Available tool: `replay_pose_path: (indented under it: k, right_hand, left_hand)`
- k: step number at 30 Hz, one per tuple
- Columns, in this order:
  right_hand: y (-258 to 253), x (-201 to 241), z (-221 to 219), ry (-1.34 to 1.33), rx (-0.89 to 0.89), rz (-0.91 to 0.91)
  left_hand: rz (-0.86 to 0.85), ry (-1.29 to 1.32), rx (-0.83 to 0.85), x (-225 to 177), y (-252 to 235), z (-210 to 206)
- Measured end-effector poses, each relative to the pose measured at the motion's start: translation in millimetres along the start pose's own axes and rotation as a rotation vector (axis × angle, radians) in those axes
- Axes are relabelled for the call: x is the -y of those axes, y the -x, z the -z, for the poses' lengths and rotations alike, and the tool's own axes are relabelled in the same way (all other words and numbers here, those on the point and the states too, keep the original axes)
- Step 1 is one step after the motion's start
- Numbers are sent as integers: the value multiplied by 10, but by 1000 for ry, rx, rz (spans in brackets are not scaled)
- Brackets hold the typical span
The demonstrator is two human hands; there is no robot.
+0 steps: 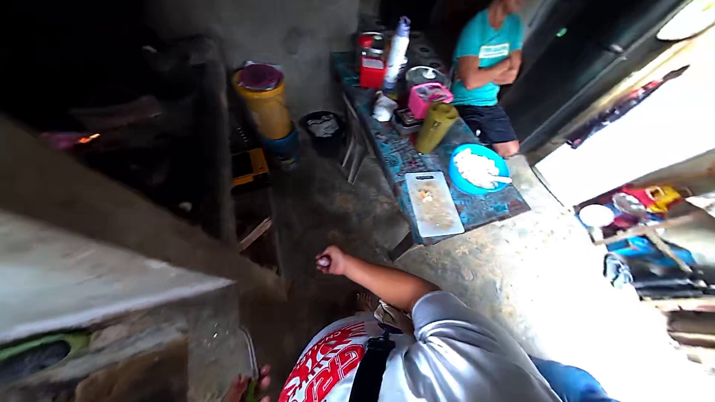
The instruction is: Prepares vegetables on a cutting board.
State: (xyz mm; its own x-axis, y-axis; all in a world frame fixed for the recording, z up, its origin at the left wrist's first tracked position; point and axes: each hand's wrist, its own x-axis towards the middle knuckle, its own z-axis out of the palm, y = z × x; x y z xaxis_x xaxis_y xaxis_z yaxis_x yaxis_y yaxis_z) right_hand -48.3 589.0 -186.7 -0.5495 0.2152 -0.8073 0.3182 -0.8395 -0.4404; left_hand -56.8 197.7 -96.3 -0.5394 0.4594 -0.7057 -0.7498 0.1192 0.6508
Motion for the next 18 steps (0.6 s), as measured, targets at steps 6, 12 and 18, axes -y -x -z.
replay_pose_path:
  k: [6,12,18]
  right_hand:
    - [414,1402,1977,-1,-433,499]
    - [338,1830,3343,217,-889,570]
    - [280,1750,3729,663,-1114,482]
  left_hand:
    - [-80,-569,294,-335,-1526,-1585]
    - [-129,-1052,718,-483,-2294,-3673]
    - [-139,-1485,760,-57,-2662,-5186]
